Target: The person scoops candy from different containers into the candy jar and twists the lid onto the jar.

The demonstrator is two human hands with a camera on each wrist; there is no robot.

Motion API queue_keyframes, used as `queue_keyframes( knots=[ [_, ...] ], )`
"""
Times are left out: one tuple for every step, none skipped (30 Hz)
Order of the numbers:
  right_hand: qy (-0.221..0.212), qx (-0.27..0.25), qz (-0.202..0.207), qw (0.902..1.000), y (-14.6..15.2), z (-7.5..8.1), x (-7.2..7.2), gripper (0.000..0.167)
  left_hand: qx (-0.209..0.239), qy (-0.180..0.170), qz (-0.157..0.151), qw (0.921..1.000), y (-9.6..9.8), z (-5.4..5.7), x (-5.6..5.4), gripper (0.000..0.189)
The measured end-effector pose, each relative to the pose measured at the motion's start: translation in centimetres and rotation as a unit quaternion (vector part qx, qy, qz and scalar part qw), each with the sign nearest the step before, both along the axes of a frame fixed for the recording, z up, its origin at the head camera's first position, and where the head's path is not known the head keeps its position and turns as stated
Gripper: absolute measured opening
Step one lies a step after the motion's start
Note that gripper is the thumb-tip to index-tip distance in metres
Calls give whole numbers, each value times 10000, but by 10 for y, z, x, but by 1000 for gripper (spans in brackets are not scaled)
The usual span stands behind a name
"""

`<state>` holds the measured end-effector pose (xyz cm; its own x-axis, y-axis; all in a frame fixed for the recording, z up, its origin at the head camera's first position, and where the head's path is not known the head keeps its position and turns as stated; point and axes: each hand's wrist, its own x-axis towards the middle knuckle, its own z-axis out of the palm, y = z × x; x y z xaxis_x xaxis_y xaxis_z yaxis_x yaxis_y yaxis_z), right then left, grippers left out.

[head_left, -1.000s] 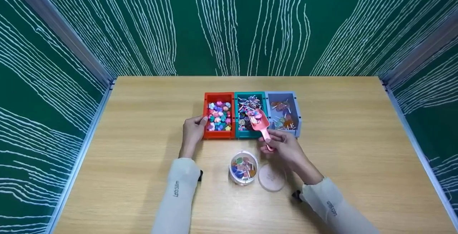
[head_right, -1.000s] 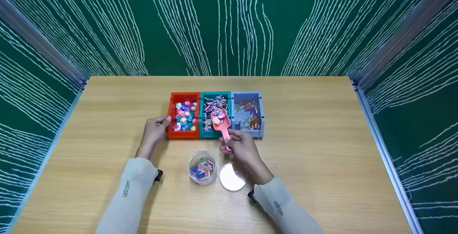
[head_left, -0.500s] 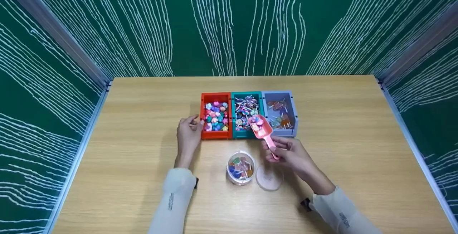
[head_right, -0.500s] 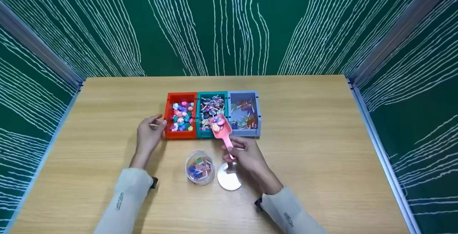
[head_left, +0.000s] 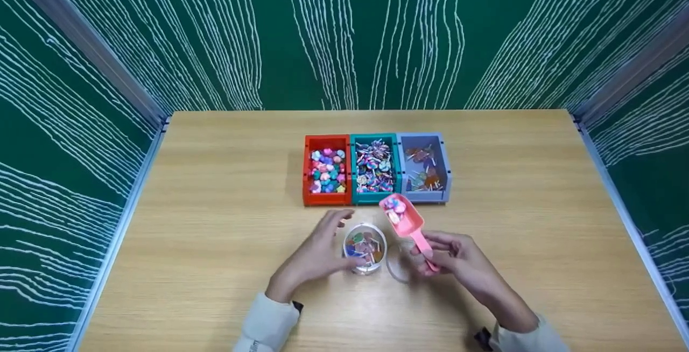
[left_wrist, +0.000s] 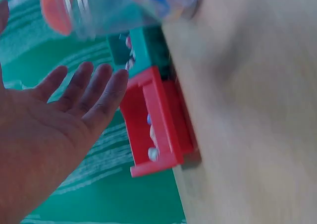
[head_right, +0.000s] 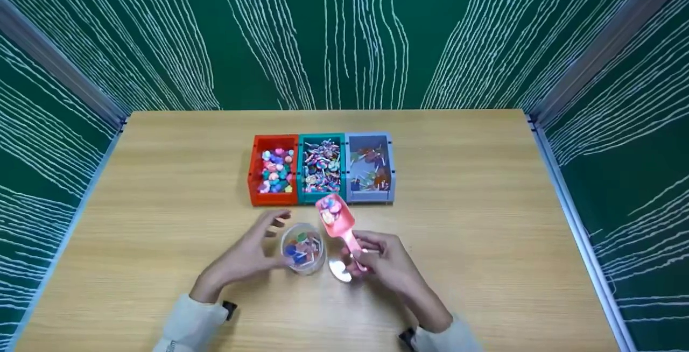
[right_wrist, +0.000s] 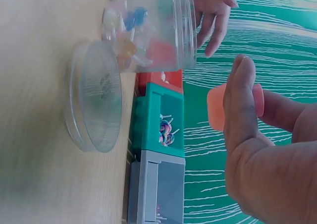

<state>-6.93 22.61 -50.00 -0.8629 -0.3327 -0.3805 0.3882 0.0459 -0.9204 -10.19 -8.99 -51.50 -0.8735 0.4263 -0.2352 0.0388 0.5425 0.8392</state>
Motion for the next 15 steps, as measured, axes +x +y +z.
queue_keyframes(
  knots=[
    [48,-28,64,10000,1,0,4,59,-57,-1,-117,9999,3,-1,2,102],
    [97,-60,126,9999,2,-1,7,59,-122,14,-214,9997,5,-3,4,105],
    [142,-84,183,9997,2,-1,11,59,-170,37,-288,9994,7,-5,5,107],
    [190,-99,251,9995,3,-1,14,59,-210,58,-347,9992,9,-6,6,109],
    [239,-110,316,9992,3,-1,16,58,-241,86,-399,9989,11,-8,7,109],
    [283,-104,386,9988,3,-2,19,58,-274,136,-437,9986,12,-9,7,109],
    [277,-102,434,9986,2,-2,22,58,-315,168,-456,9983,13,-10,7,109],
    [288,-92,495,9983,2,-2,24,57,-361,229,-472,9980,14,-12,7,108],
    [308,-69,560,9979,1,-2,26,57,-388,285,-469,9977,15,-13,7,108],
    [327,-36,620,9975,1,-2,28,57,-412,353,-453,9975,16,-14,7,107],
    [322,-2,662,9973,0,-2,30,57,-445,423,-439,9971,17,-15,7,105],
    [335,57,701,9970,-1,-2,31,56,-462,479,-417,9969,17,-16,7,104],
    [367,114,739,9965,-2,-3,32,55,-457,511,-389,9969,18,-16,7,102],
    [421,194,773,9959,-3,-3,33,55,-458,530,-354,9969,19,-17,7,101],
    [461,282,794,9954,-5,-3,34,54,-442,539,-311,9971,19,-17,7,100]
  ],
)
